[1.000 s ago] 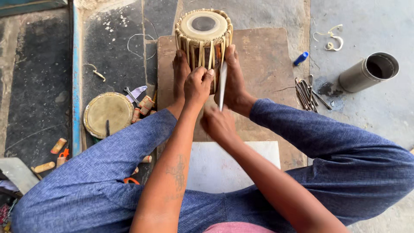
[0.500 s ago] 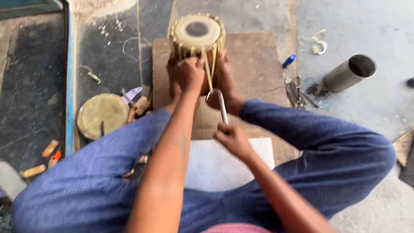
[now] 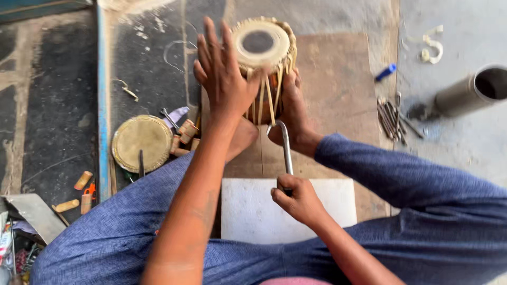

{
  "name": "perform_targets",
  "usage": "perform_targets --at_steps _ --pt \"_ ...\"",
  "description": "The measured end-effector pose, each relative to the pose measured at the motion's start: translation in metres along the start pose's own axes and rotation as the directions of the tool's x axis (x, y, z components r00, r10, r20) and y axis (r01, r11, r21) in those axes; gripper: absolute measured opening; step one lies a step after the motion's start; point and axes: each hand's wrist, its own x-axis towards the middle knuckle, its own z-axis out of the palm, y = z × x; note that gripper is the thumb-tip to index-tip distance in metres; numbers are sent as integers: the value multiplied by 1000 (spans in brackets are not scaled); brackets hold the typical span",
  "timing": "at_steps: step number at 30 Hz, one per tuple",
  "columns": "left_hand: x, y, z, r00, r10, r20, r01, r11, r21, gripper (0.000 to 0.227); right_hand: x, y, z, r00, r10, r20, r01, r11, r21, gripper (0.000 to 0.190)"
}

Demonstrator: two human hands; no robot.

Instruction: The person pulls leather straps on a small drum and uses a metal tool to adjust the placement and tension of the drumhead components while sitting on the floor.

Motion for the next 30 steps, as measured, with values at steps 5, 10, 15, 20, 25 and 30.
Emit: perform_targets --at_steps 5,10,15,20,25,30 --pt "-8 18 22 967 -159 200 235 859 -456 76 1 3 -7 999 17 41 -16 999 -32 36" --pt "-62 32 46 965 -253 -70 246 965 -90 44 4 15 0 997 -75 6 75 997 -26 31" --pt "-65 14 127 662 -365 655 686 -56 -725 33 22 25 16 966 -257 40 260 956 -140 27" --pt "-16 4 148 636 -456 622 689 -27 -725 40 53 9 14 985 -173 -12 172 982 -76 33" --pt "-11 11 145 702 -423 572 628 -10 -778 28 64 0 1 969 -231 -89 236 971 51 29" --pt "-4 6 152 837 -361 412 503 209 -839 29 93 1 -8 978 -196 -74 203 975 95 35"
